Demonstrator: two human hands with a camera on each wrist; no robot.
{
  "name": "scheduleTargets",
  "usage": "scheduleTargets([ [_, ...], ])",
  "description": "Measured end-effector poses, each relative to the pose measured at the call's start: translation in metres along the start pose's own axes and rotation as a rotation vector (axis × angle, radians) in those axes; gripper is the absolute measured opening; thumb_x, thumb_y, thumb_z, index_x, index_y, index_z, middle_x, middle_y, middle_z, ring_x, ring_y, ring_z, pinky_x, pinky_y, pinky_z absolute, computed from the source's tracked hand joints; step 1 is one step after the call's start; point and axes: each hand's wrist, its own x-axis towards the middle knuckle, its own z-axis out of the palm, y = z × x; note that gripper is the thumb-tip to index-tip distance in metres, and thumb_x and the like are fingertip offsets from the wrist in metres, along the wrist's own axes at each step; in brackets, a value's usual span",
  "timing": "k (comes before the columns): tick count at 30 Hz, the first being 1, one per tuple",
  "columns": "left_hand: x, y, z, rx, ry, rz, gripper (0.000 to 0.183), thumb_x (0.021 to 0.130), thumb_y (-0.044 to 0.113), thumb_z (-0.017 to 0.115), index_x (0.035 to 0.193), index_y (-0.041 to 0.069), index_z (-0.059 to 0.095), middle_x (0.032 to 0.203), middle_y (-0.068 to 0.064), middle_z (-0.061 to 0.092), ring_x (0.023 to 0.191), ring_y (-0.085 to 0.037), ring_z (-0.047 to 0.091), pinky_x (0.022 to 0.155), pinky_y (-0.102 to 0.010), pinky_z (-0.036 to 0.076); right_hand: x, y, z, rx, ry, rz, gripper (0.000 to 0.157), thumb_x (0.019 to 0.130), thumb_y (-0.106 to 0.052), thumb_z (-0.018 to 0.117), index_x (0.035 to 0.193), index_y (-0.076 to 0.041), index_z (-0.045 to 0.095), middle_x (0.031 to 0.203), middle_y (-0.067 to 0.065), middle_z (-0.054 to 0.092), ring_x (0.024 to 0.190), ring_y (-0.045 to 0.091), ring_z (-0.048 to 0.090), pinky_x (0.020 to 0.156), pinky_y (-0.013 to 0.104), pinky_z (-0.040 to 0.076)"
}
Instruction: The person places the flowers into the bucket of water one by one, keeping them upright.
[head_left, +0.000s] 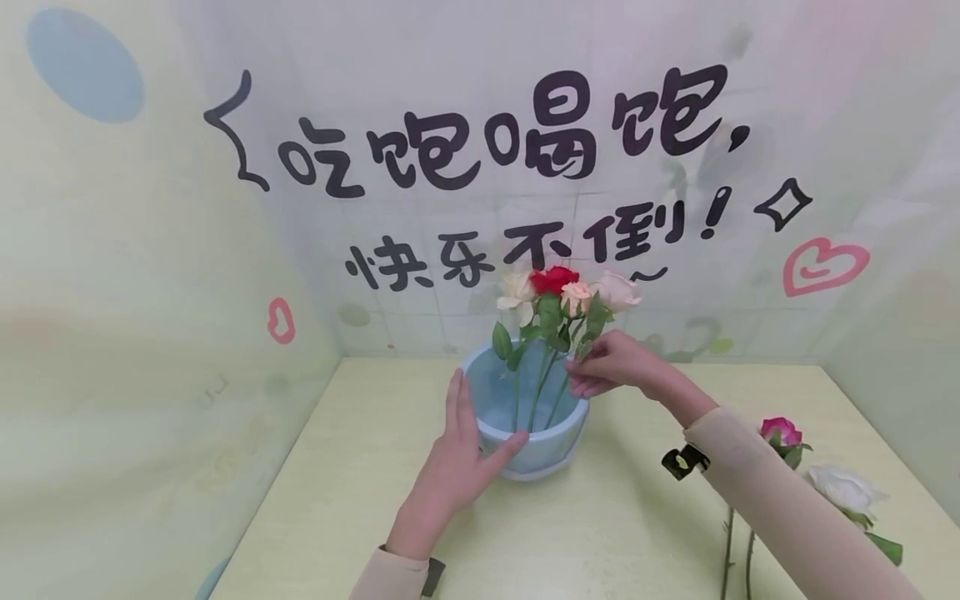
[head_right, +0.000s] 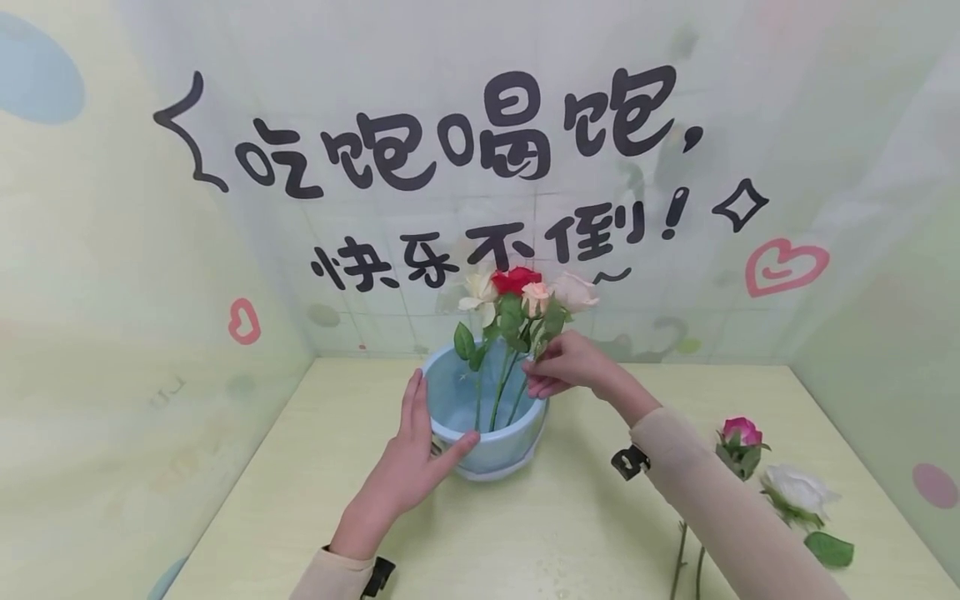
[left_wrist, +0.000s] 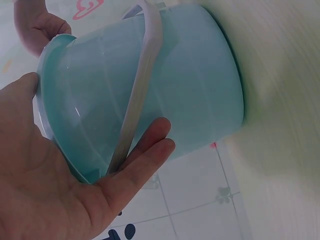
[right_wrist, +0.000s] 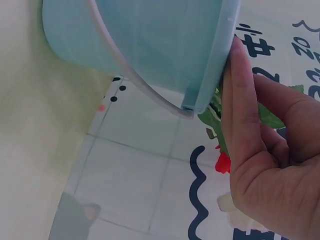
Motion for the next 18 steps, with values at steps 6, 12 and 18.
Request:
scheduleTargets([
  [6, 0.000, 0.001, 0.002, 0.015, -0.010, 0.002, 0.122, 0.094, 0.078, 0.058, 0.169, 0.014, -0.012, 0.177, -0.009, -0.008, 0.110, -0.044, 0.069, 0.085, -0.054, 0.061, -0.018, 0.001, -0.001, -0.032, 0.073, -0.085, 0.028, 0.101, -0.011, 0.072, 0.113, 0.014, 0.070, 0.093, 0.019, 0.077, 0.083, 0.024, 0.078, 0.076, 0.036, 0.064],
  [12, 0.002, 0.003, 0.001, 0.023, -0.010, -0.006, 0.122, 0.093, 0.080, 0.057, 0.169, 0.017, -0.015, 0.177, -0.010, -0.007, 0.109, -0.044, 0.070, 0.084, -0.053, 0.061, -0.044, 0.002, 0.000, -0.168, 0.287, -0.295, 0.028, 0.098, -0.016, 0.078, 0.118, 0.003, 0.071, 0.108, 0.017, 0.076, 0.095, 0.026, 0.074, 0.078, 0.032, 0.063],
  [18, 0.004, 0.002, -0.001, 0.028, -0.012, -0.020, 0.122, 0.093, 0.079, 0.057, 0.169, 0.016, -0.016, 0.177, -0.008, -0.007, 0.105, -0.042, 0.071, 0.085, -0.052, 0.060, -0.085, 0.010, -0.008, -0.303, 0.539, -0.280, 0.041, 0.098, -0.032, 0.079, 0.125, -0.004, 0.067, 0.112, 0.012, 0.074, 0.100, 0.029, 0.073, 0.076, 0.023, 0.059],
])
